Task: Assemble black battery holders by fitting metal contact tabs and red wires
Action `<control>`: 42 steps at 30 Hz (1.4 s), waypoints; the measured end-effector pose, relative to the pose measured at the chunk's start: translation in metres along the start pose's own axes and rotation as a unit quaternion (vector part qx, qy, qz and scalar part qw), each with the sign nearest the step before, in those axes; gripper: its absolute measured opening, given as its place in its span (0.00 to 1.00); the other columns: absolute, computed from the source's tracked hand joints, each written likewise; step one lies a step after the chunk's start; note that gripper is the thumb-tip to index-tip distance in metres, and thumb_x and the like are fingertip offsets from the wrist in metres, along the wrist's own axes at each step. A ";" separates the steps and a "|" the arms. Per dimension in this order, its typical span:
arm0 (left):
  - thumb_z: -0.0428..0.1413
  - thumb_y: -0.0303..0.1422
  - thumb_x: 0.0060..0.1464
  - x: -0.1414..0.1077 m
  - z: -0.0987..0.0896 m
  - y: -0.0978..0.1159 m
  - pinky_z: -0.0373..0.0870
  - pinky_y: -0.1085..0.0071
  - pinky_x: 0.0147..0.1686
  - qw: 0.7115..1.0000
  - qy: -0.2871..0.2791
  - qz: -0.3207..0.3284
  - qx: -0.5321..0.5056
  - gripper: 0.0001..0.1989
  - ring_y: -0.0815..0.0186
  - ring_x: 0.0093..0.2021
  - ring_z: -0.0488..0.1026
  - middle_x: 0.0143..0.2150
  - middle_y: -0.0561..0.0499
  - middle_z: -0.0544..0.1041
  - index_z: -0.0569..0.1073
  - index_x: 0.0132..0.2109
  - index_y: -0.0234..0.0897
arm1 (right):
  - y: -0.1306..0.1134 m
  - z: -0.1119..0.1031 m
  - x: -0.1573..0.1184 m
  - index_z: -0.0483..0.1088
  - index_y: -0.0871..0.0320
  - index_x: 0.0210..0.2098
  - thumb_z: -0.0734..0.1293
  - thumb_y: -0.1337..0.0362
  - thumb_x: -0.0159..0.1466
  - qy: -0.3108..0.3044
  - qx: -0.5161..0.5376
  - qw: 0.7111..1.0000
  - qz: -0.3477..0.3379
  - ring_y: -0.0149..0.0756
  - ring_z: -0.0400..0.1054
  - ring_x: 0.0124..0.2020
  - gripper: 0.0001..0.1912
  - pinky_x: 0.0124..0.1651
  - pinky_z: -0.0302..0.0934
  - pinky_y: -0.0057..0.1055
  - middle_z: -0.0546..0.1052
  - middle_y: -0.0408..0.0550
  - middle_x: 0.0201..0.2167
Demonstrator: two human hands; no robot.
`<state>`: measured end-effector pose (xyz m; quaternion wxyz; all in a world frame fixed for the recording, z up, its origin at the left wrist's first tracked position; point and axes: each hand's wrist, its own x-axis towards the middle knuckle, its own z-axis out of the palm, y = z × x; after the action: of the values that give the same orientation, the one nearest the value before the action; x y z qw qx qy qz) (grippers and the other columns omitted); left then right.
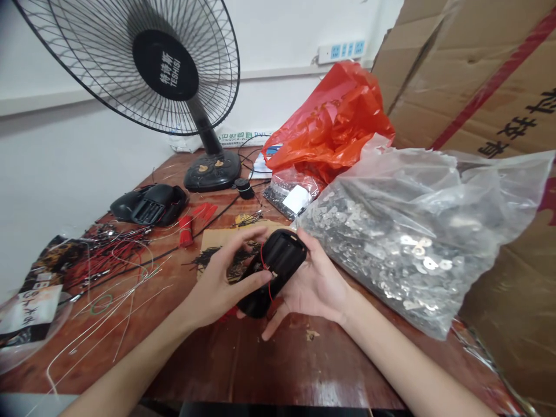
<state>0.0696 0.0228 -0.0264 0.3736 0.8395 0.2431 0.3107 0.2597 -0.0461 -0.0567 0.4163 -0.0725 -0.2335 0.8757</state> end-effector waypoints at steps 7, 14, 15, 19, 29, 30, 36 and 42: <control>0.59 0.41 0.59 -0.005 0.007 0.000 0.70 0.75 0.25 0.954 -0.131 -0.158 -0.218 0.22 0.68 0.31 0.72 0.42 0.51 0.74 0.68 0.58 0.42 | 0.004 -0.004 0.002 0.69 0.59 0.55 0.47 0.28 0.62 0.025 -0.010 0.999 0.023 0.46 0.75 0.39 0.46 0.36 0.73 0.45 0.76 0.54 0.40; 0.57 0.39 0.62 -0.001 0.020 -0.011 0.64 0.67 0.58 0.943 -0.020 -0.150 -0.295 0.20 0.61 0.57 0.69 0.55 0.50 0.74 0.69 0.59 0.41 | 0.012 -0.004 0.008 0.68 0.59 0.54 0.56 0.41 0.69 0.203 -0.262 0.942 -0.060 0.30 0.67 0.27 0.30 0.21 0.64 0.23 0.71 0.48 0.33; 0.57 0.39 0.62 -0.002 0.021 -0.012 0.62 0.66 0.59 0.939 -0.016 -0.154 -0.305 0.21 0.60 0.59 0.68 0.57 0.49 0.73 0.69 0.60 0.40 | 0.015 -0.006 0.009 0.69 0.61 0.50 0.58 0.42 0.69 0.230 -0.291 0.926 -0.069 0.30 0.67 0.26 0.28 0.21 0.63 0.23 0.70 0.48 0.32; 0.53 0.40 0.64 -0.006 0.023 -0.015 0.55 0.62 0.65 0.933 0.010 -0.185 -0.309 0.22 0.57 0.64 0.63 0.63 0.48 0.69 0.67 0.63 0.39 | 0.023 -0.012 0.010 0.71 0.62 0.43 0.60 0.44 0.69 0.277 -0.377 0.879 -0.095 0.29 0.65 0.24 0.25 0.21 0.62 0.25 0.70 0.48 0.32; 0.48 0.41 0.67 -0.012 0.025 -0.012 0.53 0.72 0.64 0.973 0.034 -0.134 -0.187 0.24 0.64 0.66 0.60 0.67 0.52 0.64 0.60 0.67 0.44 | 0.016 0.005 0.006 0.60 0.49 0.66 0.56 0.49 0.73 0.281 -0.596 0.741 -0.130 0.42 0.60 0.62 0.25 0.69 0.45 0.45 0.66 0.47 0.63; 0.47 0.41 0.68 -0.013 0.026 -0.012 0.53 0.72 0.64 0.974 0.034 -0.133 -0.181 0.25 0.65 0.66 0.59 0.67 0.52 0.63 0.59 0.68 0.44 | 0.016 0.005 0.006 0.60 0.48 0.66 0.55 0.49 0.73 0.275 -0.605 0.736 -0.131 0.41 0.60 0.62 0.25 0.70 0.44 0.45 0.65 0.46 0.64; 0.47 0.41 0.68 -0.014 0.028 -0.012 0.51 0.72 0.65 0.979 0.030 -0.115 -0.166 0.25 0.65 0.68 0.56 0.69 0.50 0.61 0.57 0.68 0.42 | 0.016 0.005 0.007 0.60 0.50 0.65 0.55 0.50 0.73 0.252 -0.624 0.725 -0.144 0.41 0.62 0.60 0.24 0.70 0.45 0.44 0.67 0.47 0.61; 0.47 0.41 0.68 -0.014 0.029 -0.013 0.51 0.69 0.66 0.979 0.032 -0.112 -0.168 0.24 0.63 0.68 0.56 0.66 0.48 0.64 0.57 0.68 0.41 | 0.015 0.004 0.005 0.64 0.53 0.59 0.55 0.51 0.73 0.253 -0.635 0.715 -0.146 0.44 0.66 0.53 0.21 0.68 0.48 0.47 0.73 0.50 0.51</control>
<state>0.0785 0.0075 -0.0565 0.5334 0.7219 0.2923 0.3301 0.2449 -0.0521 -0.0597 0.4385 -0.5036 -0.6284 0.3989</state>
